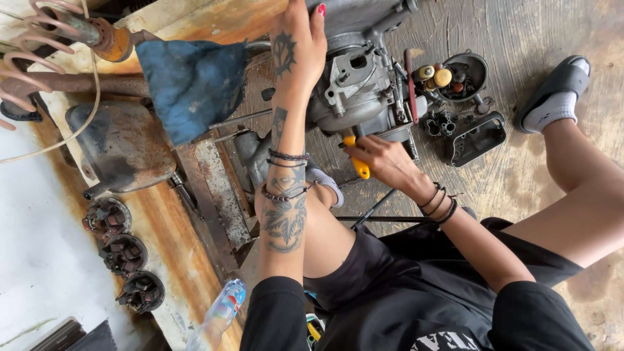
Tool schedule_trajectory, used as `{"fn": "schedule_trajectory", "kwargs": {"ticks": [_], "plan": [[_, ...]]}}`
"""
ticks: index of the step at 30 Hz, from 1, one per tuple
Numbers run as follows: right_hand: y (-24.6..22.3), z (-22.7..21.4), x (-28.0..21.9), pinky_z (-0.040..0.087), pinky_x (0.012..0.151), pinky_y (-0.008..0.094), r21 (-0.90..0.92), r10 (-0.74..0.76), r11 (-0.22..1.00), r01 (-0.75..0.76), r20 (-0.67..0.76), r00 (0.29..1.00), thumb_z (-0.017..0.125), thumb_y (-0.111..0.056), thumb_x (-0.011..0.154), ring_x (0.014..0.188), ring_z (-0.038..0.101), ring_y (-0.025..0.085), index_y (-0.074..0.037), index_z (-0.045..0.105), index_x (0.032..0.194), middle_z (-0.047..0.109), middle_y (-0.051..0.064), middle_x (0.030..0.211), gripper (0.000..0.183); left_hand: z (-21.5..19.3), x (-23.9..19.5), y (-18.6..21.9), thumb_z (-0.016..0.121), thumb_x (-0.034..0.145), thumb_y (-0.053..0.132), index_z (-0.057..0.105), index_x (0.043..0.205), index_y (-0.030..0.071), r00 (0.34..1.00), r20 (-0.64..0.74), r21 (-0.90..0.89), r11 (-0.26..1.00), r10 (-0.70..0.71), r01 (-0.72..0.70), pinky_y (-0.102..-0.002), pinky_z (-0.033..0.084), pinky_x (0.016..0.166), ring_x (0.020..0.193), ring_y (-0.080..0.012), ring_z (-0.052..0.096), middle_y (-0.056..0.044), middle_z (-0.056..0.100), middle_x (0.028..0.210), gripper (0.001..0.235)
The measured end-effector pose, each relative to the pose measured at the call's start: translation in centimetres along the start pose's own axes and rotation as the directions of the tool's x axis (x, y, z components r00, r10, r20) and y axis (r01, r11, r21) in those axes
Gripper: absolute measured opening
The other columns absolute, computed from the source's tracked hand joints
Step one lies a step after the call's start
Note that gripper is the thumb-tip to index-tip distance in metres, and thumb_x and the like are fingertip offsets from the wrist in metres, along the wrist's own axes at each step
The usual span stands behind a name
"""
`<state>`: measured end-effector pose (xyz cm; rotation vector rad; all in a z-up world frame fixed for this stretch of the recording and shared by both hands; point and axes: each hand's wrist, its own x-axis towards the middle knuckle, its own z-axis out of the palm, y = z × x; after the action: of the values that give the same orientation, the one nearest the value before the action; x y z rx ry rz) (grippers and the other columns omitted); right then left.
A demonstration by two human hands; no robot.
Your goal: Cleaning motorcycle engine components with a brush and cloth
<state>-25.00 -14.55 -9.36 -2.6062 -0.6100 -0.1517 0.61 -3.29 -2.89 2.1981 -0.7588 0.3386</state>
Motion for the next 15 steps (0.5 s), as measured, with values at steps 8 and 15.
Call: {"fn": "schedule_trajectory", "kwargs": {"ticks": [8,15], "plan": [[0.7,2.2,0.4,0.056,0.052,0.029,-0.036,0.116,0.993,-0.116,-0.003,0.993,0.079,-0.017,0.091,0.083,0.065,0.018,-0.014,0.07,0.113,0.07,0.003,0.101,0.024,0.8,-0.2,-0.6,0.059,0.109,0.015,0.047,0.137,0.009,0.999,0.034,0.026,0.999,-0.033,0.032,-0.039,0.038,0.053,0.05,-0.0221,0.053,-0.005,0.052,0.065,0.032],[-0.1,-2.7,-1.5,0.05,0.065,0.035,0.089,0.149,0.987,-0.133,-0.204,0.967,0.066,-0.01,0.102,0.079,0.06,0.024,-0.007,0.067,0.135,0.068,0.005,0.098,0.033,0.5,0.1,0.2,0.062,0.099,0.014,0.055,0.103,0.005,1.0,-0.025,0.035,0.999,0.003,-0.002,-0.042,0.04,0.055,0.06,-0.0328,0.059,-0.011,0.057,0.07,0.013]]}}
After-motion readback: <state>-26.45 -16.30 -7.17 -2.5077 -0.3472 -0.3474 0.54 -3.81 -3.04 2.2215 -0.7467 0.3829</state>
